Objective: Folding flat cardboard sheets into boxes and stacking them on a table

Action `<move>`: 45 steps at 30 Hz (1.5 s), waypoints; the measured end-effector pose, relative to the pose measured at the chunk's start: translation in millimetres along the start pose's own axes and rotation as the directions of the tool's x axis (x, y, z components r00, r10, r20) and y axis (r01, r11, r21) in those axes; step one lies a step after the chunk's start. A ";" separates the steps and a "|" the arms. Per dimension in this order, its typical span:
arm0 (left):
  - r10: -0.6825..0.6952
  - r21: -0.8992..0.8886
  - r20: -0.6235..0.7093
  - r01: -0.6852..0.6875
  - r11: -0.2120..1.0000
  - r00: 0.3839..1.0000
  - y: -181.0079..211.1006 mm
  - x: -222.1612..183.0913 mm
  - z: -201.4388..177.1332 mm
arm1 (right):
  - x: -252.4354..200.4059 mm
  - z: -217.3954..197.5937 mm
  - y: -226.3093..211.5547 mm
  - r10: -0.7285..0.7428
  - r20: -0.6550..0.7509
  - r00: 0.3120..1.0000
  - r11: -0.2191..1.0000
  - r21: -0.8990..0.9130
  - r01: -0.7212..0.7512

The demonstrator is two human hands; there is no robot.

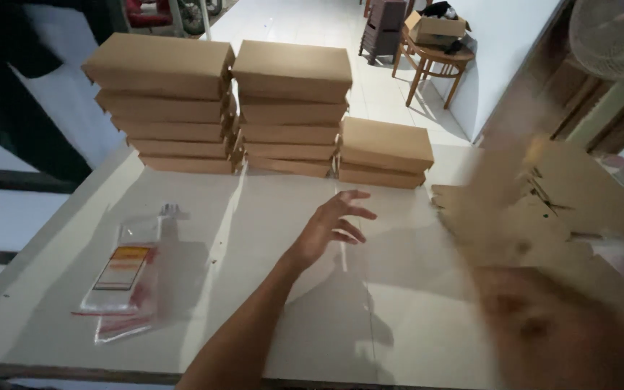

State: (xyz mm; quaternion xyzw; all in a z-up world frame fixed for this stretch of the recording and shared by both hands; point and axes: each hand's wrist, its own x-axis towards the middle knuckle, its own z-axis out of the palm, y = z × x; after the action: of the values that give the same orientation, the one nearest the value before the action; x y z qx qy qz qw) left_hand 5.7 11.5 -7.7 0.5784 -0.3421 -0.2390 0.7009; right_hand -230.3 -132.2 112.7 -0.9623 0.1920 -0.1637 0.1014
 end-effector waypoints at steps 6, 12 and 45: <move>-0.244 -0.048 0.070 0.248 0.968 0.967 19.8 -8.0 -1.3 | 18.1 108.9 -76.8 -0.152 0.262 0.953 0.988 0.053 0.143; -0.276 0.288 -0.092 0.291 0.912 0.957 25.4 -3.9 -16.4 | 48.9 91.9 -90.5 -0.128 0.368 0.921 0.979 0.194 0.058; 0.175 0.852 -0.155 0.042 0.522 0.972 44.4 20.7 46.3 | 127.6 150.2 29.2 -0.169 -0.267 0.949 0.604 0.732 0.314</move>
State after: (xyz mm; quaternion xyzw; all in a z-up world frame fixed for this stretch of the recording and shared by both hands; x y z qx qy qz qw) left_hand -18.5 -24.1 44.3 0.8554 -0.3568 0.0510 0.3719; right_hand -75.6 -190.2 1.3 -0.8269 -0.0199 -0.3234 0.4596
